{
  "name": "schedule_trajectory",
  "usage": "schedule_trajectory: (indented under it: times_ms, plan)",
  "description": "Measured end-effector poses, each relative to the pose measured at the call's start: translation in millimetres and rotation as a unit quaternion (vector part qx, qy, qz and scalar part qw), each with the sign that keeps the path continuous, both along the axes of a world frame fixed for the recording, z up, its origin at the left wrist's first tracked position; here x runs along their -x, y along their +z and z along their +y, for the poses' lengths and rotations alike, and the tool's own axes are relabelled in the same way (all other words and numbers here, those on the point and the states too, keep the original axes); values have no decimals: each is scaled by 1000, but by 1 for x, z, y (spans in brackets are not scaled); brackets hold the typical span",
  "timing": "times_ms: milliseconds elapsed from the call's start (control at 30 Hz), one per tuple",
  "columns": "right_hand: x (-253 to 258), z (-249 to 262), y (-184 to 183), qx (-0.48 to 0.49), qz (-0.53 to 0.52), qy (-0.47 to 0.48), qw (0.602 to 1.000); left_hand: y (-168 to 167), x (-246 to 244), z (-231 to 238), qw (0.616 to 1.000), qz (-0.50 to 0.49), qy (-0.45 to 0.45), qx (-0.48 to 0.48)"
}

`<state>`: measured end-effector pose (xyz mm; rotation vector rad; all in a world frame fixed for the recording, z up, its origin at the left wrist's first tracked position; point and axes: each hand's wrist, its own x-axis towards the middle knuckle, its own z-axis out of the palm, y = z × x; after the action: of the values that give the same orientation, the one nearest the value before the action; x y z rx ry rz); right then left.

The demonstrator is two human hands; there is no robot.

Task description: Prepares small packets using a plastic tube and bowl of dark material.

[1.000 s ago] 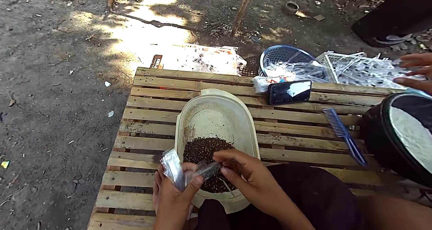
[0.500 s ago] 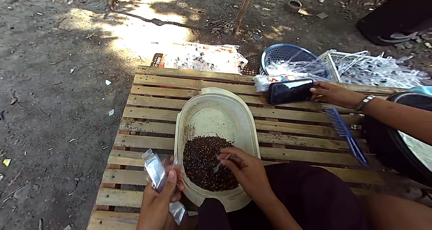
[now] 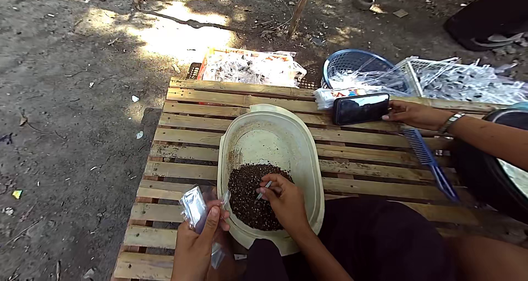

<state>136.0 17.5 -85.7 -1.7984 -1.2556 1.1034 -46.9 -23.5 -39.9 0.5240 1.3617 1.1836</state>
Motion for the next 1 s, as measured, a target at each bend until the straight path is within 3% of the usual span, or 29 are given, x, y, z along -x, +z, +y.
schedule_trajectory:
  times_ms: [267, 567, 733, 900, 1000]
  plan:
    - [-1, 11, 30, 22, 90, -57, 994, -6, -1, -1, 995, 82, -60, -22]
    - [4, 23, 73, -83, 69, -52, 993, -11, -4, 6, 984, 145, -91, -48]
    - [12, 18, 75, -153, 57, -31, 986, -7, -14, 12, 980, 163, -86, -70]
    - [4, 8, 73, -363, 71, 77, 926, 9, -26, 30, 994, -103, -46, -8]
    - [-5, 8, 89, -427, 110, 58, 896, 11, -29, 39, 982, -182, -38, 32]
